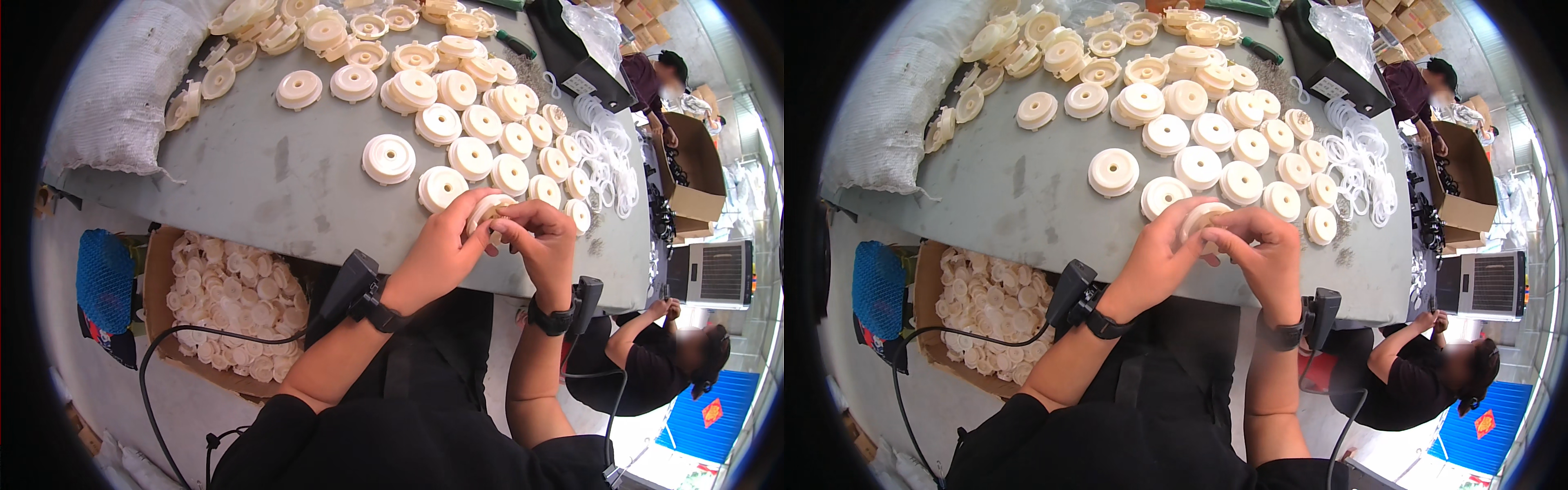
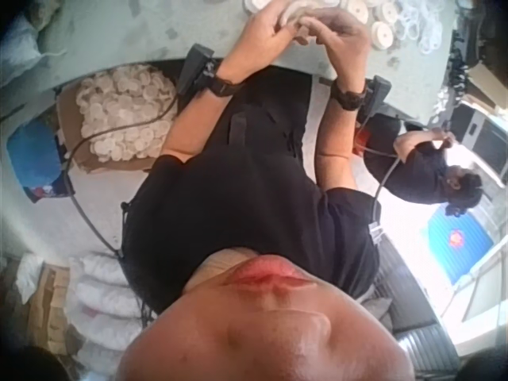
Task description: Manually assembling small plastic circular components and rubber rings at a workbench.
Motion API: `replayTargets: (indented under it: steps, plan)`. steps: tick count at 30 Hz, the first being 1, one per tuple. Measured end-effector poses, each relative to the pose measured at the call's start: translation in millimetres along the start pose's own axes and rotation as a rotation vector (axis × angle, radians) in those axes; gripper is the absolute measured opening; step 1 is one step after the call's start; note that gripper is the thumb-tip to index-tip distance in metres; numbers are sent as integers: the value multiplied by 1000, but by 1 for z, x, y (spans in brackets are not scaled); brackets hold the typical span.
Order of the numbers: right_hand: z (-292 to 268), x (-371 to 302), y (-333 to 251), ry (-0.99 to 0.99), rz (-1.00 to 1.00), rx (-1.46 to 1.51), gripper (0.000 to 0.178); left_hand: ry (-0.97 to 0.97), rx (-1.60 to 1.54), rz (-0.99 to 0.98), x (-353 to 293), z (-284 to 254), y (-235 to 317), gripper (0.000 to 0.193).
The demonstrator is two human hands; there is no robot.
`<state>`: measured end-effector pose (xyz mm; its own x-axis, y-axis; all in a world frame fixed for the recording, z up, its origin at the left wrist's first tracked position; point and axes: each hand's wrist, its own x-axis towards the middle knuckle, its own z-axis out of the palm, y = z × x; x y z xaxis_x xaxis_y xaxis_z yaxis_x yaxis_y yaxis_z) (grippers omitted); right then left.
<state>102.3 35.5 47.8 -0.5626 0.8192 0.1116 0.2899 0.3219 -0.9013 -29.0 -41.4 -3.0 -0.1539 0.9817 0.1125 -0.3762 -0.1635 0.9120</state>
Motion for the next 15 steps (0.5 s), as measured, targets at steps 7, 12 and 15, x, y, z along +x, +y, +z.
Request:
replayTargets:
  steps: [7, 12, 15]
  plan:
    - [-1, 7, -22, -197, -16, -41, 12, 22, -33, 43, -2, -3, 5, 37]
    - [-17, 22, -17, -78, -22, 26, 16, 51, -103, 25, -4, -3, 0, 42]
    - [-37, 62, 3, 158, -79, -243, 33, 26, -77, 7, -5, -4, 3, 42]
